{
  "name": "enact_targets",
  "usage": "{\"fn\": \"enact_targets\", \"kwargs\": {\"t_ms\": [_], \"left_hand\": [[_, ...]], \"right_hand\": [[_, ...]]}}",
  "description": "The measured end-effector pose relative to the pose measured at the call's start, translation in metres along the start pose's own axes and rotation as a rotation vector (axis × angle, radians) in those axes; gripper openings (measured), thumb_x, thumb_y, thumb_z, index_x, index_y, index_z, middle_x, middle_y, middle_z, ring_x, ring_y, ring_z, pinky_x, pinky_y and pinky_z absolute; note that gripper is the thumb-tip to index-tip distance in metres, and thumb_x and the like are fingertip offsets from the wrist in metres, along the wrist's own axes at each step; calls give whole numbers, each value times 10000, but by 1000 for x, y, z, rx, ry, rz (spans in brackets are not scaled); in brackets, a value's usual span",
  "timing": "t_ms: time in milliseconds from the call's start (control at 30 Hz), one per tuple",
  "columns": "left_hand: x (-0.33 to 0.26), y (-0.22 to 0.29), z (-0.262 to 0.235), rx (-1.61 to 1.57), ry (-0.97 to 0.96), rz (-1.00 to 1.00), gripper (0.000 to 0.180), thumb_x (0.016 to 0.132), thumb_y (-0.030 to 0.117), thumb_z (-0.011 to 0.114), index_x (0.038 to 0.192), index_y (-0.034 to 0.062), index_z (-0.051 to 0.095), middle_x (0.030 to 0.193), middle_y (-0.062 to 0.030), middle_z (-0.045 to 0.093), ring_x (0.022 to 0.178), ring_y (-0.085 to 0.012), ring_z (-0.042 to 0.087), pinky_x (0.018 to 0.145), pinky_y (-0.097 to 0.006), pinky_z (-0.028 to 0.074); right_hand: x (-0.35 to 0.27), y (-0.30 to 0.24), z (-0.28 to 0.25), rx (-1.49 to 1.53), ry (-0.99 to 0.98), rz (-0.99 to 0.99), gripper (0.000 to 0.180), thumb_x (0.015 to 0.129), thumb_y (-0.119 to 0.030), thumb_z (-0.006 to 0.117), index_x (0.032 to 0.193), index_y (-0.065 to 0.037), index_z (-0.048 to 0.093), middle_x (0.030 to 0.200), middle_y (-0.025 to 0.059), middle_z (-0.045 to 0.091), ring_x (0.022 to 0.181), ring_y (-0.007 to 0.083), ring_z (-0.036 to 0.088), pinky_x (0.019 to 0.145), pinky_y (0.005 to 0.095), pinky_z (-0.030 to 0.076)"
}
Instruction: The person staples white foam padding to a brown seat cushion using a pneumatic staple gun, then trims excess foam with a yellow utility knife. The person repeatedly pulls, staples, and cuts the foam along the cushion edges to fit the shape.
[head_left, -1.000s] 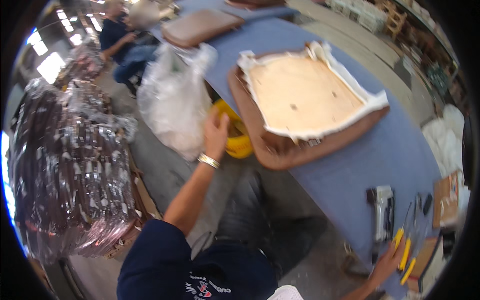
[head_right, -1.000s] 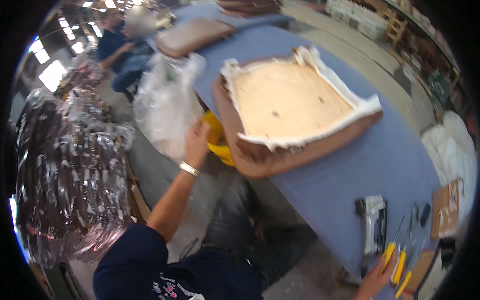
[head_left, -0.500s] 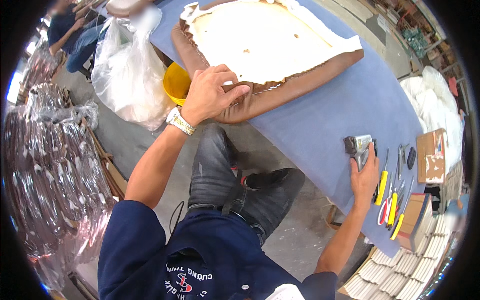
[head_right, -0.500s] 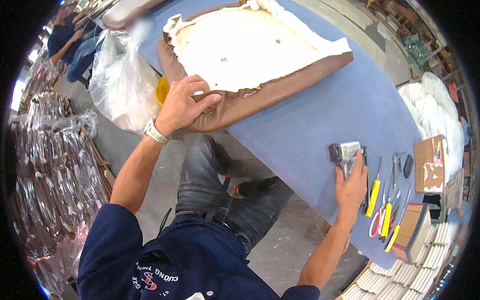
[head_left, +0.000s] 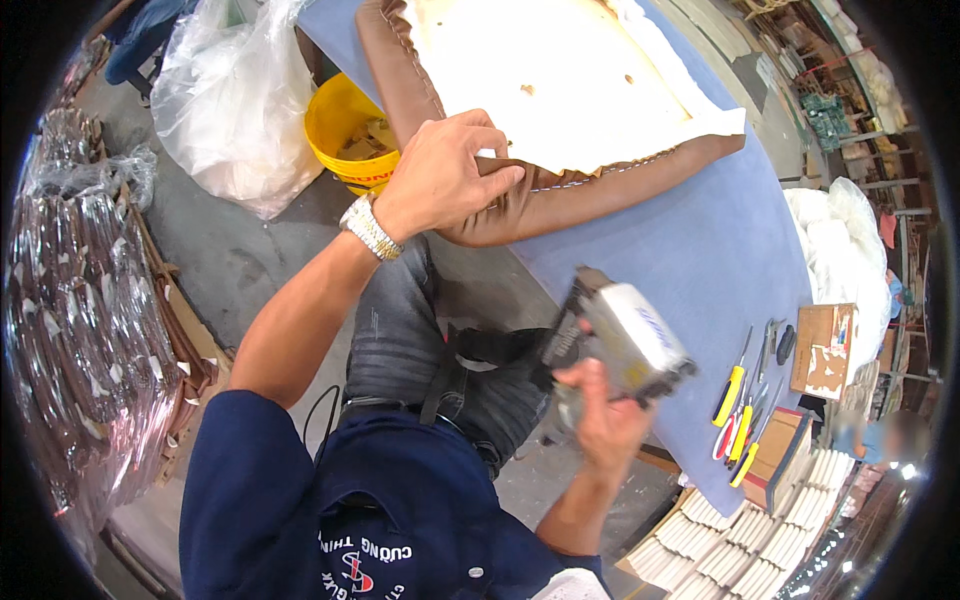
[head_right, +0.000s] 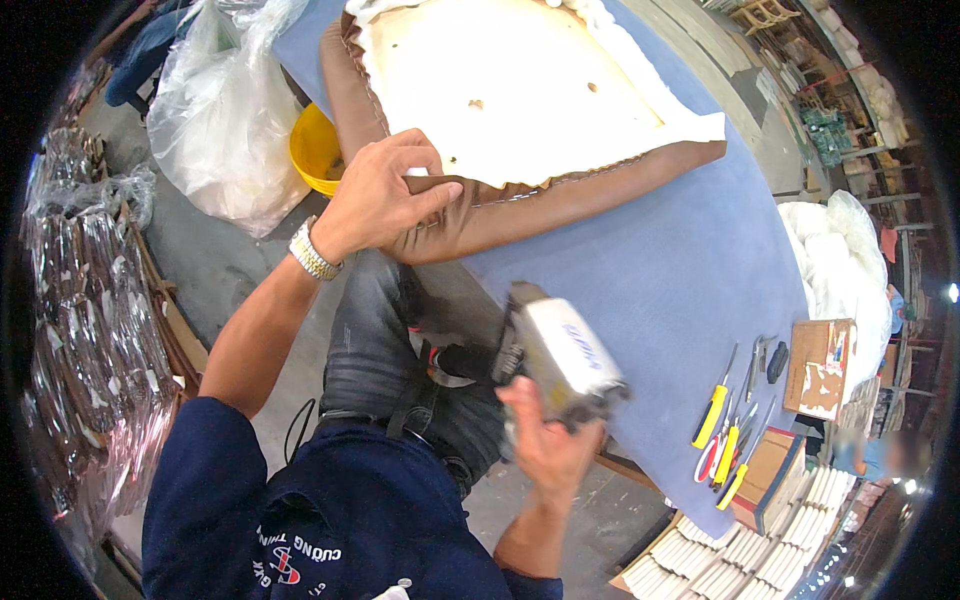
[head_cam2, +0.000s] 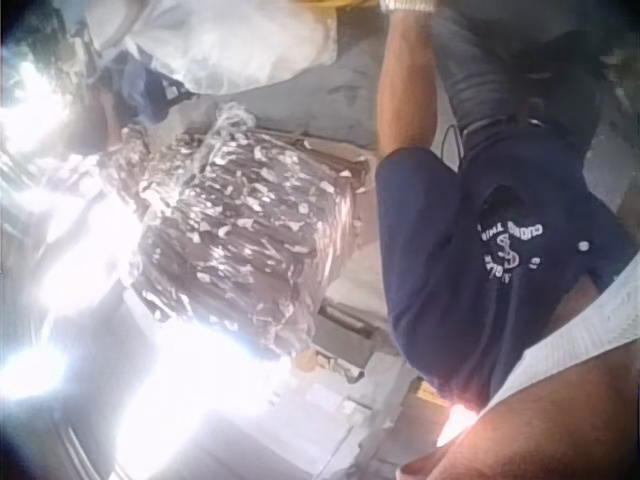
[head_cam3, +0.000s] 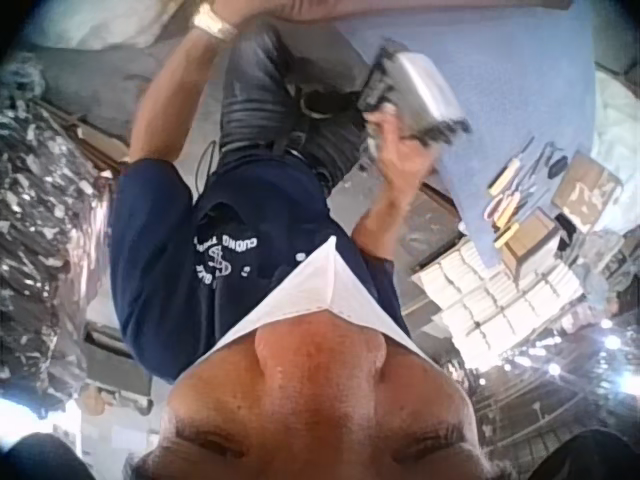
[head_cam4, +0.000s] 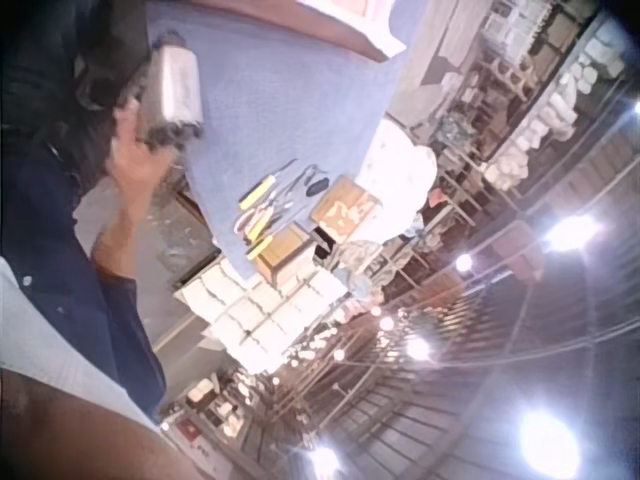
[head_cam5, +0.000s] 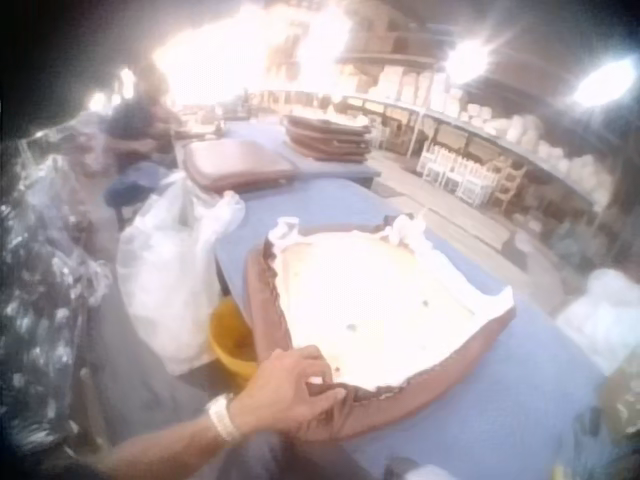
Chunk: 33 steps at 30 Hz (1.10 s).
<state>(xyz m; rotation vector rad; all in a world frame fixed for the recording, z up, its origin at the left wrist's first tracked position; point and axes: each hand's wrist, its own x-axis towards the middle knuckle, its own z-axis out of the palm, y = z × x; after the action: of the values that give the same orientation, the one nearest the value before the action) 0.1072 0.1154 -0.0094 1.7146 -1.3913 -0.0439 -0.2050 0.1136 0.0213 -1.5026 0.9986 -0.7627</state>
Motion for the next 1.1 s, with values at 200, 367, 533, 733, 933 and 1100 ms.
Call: {"fn": "enact_targets", "kwargs": {"t_ms": [200, 367, 533, 733, 933, 1100], "left_hand": [[-4, 0, 4, -121, 58, -83, 214, 859, 183, 772, 814, -3, 677, 879, -103, 649, 643, -268, 624, 613, -367, 495], [-7, -8, 8, -101, 86, -49, 202, 851, 158, 766, 810, -16, 674, 874, -115, 651, 709, -290, 640, 652, -386, 505], [-6, -5, 3, -125, 79, -80, 195, 847, 154, 766, 805, -11, 674, 860, -120, 647, 725, -298, 646, 662, -389, 507], [-5, -5, 6, -127, 62, -103, 192, 843, 152, 773, 788, 0, 668, 853, -110, 639, 726, -292, 649, 660, -385, 509], [-5, -5, 4, -139, 51, -117, 185, 837, 149, 779, 779, 14, 668, 848, -103, 634, 741, -311, 651, 668, -391, 520], [-5, -7, 4, -113, 43, -79, 166, 833, 142, 781, 792, 19, 677, 842, -97, 633, 748, -310, 656, 666, -387, 522]], "right_hand": [[5, 28, 45, -106, -43, -103, 320, 913, -35, 780, 1181, 63, 634, 1057, 159, 723, 924, 244, 714, 846, 358, 552], [12, 33, 55, -230, -78, -88, 353, 889, -38, 793, 1187, 76, 642, 1187, 207, 675, 1019, 319, 686, 885, 393, 530], [9, 24, 57, -449, -109, -193, 396, 862, -25, 799, 1221, 39, 644, 1243, 227, 642, 1104, 355, 648, 906, 418, 535], [8, 30, 62, -447, -86, -234, 489, 839, -25, 810, 1293, -6, 628, 1296, 236, 598, 1157, 373, 627, 937, 441, 536], [4, 24, 58, -632, -128, -254, 600, 835, -11, 801, 1380, -2, 551, 1338, 213, 525, 1216, 369, 593, 988, 424, 512], [-1, 15, 59, -722, -160, -288, 658, 827, -14, 807, 1410, 23, 502, 1341, 206, 502, 1239, 347, 581, 1009, 408, 502]]}}
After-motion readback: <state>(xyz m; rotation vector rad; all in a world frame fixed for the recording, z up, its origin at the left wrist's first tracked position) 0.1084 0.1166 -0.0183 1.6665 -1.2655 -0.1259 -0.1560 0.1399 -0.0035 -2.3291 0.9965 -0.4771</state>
